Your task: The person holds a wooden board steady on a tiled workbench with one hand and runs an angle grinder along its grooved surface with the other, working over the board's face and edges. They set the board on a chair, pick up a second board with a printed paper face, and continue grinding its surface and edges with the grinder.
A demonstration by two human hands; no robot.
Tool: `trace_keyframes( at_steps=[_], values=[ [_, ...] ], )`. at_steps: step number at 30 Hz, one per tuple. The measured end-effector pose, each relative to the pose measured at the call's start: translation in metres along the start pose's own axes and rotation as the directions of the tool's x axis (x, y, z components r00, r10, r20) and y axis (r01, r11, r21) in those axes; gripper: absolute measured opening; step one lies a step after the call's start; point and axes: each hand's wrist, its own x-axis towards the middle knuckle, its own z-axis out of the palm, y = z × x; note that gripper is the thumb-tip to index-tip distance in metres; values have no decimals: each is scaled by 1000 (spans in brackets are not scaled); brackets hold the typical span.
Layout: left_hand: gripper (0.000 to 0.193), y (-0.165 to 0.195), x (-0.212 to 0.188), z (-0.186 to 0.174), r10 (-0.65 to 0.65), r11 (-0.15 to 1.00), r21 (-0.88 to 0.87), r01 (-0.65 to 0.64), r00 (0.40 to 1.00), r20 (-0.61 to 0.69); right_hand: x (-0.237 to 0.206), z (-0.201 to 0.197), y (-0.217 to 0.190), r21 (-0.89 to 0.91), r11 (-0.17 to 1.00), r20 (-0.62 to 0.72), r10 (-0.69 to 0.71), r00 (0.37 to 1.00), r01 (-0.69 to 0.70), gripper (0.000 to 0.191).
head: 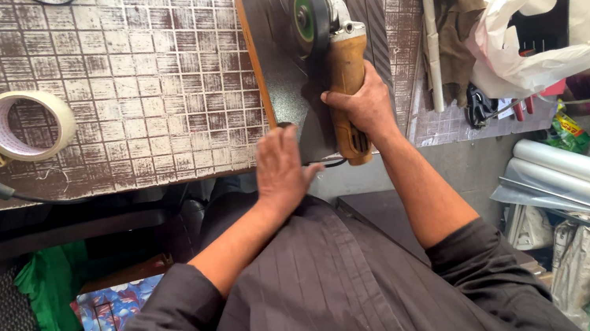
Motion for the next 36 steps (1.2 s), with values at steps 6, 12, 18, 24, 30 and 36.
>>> trace_keyframes(
  at_steps=[6, 12, 18, 24, 30, 36],
  values=[
    [133, -24, -2, 19, 59, 989, -124, -85, 978, -201, 0, -6, 4, 62, 996, -16, -60, 998, 61, 63],
    [143, -46, 2, 29, 131, 977, -146, -155, 978, -163, -1, -9, 6, 151, 986, 33, -80, 996, 74, 61],
    [141, -49, 1, 33, 162, 980, -90, -180, 971, -175, -4, -6, 4, 22, 997, 1, -75, 997, 75, 64],
    [142, -49, 2, 33, 140, 982, -104, -156, 979, -149, -5, -6, 1, 15, 997, 10, -71, 997, 71, 64],
    [142, -50, 3, 34, 158, 980, -94, -175, 974, -162, -2, -4, 1, -5, 999, 22, -42, 999, 42, 63],
    [141, -50, 3, 33, 178, 976, -93, -198, 966, -190, 0, -2, -1, -60, 998, -1, -25, 1000, 25, 64]
  ],
)
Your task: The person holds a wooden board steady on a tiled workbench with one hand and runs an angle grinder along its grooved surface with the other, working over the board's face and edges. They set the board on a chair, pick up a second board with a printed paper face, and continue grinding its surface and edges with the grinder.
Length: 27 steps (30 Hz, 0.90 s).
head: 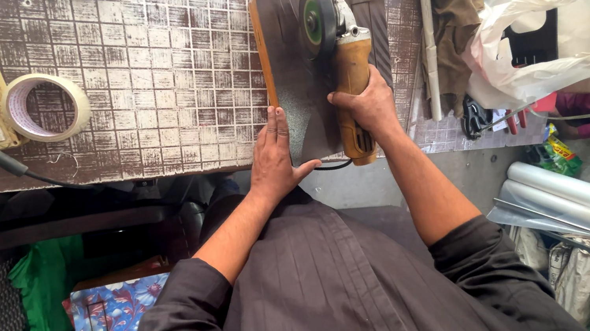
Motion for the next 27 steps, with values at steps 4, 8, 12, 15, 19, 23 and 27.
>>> trace_keyframes(
  at_steps=[4, 8, 12, 15, 19, 23, 27],
  values=[
    [141, -1, 1, 0, 2, 1000, -7, -2, 1000, -4, -1, 0, -2, -25, 999, 8, 28, 1000, -28, 63],
    [141, -1, 1, 1, -28, 1000, -3, 28, 999, 22, -2, 0, -5, -15, 999, 13, 47, 999, -47, 61],
    [140, -2, 3, 3, -32, 999, 9, 32, 999, 20, -1, 0, -7, 13, 999, 24, 39, 999, -39, 58],
    [140, -2, 4, 4, -37, 999, 16, 37, 999, 23, 1, 1, -8, 81, 996, 33, 36, 999, -39, 58],
    [140, -2, 5, 4, -33, 999, 14, 33, 999, 16, 5, 1, -9, 118, 992, 57, 27, 998, -34, 57],
    [139, -3, 6, 5, -34, 999, 16, 34, 999, 23, 8, -2, -10, 112, 993, 64, 32, 997, -39, 58],
    [140, -3, 6, 5, -17, 1000, 24, 17, 1000, 9, 10, -2, -12, 70, 997, 49, 19, 999, -22, 59]
  ],
)
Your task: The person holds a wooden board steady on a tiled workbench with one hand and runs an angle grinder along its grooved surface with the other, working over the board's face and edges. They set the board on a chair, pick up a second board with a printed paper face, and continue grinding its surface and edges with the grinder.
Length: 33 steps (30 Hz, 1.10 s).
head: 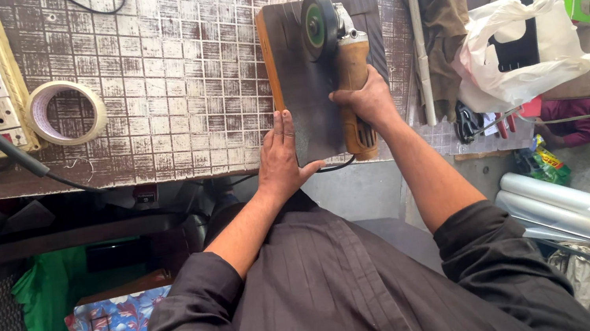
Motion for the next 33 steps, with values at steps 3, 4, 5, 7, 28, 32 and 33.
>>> trace_keyframes(
  at_steps=[3, 4, 5, 7, 28, 32, 33],
  values=[
    [140, 0, 0, -1, 7, 1000, -3, -7, 1000, -13, 1, -1, -2, -32, 999, -4, 4, 1000, -4, 60],
    [141, 0, -1, -1, 12, 1000, -5, -12, 1000, -16, 0, -1, -2, -20, 1000, 0, 1, 1000, -1, 60],
    [141, 2, -1, -1, 1, 1000, -7, -1, 1000, -4, 1, -2, -3, -10, 1000, 5, -1, 1000, 1, 61],
    [141, 2, 0, -2, -16, 1000, -4, 16, 1000, 19, 2, -2, -4, -12, 1000, 3, -1, 1000, 1, 61],
    [139, 8, 0, -6, 6, 1000, 1, -6, 1000, -15, -1, -2, -3, -98, 995, -23, -19, 1000, 17, 65],
    [139, 8, -1, -6, -12, 1000, 3, 12, 1000, 2, -4, -1, 0, -36, 999, -2, 2, 1000, -2, 64],
    [139, 8, 0, -6, -9, 1000, 3, 9, 1000, -2, -3, -1, 0, -23, 1000, -1, 11, 1000, -11, 64]
  ],
)
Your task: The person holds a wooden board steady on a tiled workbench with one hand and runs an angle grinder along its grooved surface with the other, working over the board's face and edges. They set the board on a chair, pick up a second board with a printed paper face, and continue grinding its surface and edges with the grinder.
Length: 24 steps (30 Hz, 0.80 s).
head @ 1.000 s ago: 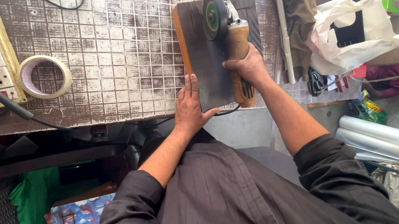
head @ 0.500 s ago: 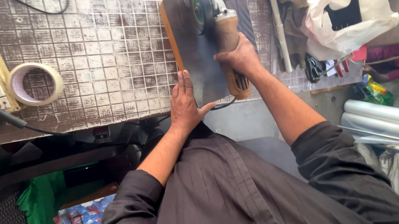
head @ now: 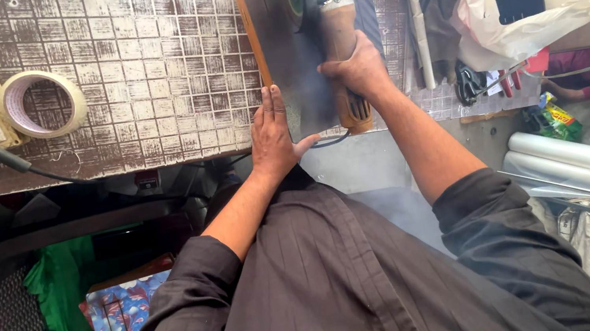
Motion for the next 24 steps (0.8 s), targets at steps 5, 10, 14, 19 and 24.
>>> trace_keyframes(
  at_steps=[5, 10, 14, 19, 24],
  values=[
    [139, -1, 0, 1, 9, 1000, 0, -9, 1000, -6, 0, 1, 1, -54, 998, -14, -10, 1000, 9, 64],
    [139, -1, 0, 2, 9, 1000, 8, -9, 1000, -8, -2, 0, 0, -68, 998, -14, -5, 1000, 4, 64],
    [140, -1, 2, 2, 0, 1000, 6, 0, 1000, -1, -1, 0, -3, -68, 998, -18, -7, 1000, 6, 66],
    [139, 1, 1, 0, -9, 1000, -1, 9, 1000, 9, -2, -1, -8, -61, 998, -18, -9, 1000, 8, 66],
    [138, 2, 1, -1, -3, 1000, -5, 3, 1000, -2, -4, -2, -16, -89, 996, -13, 2, 1000, -3, 64]
  ],
)
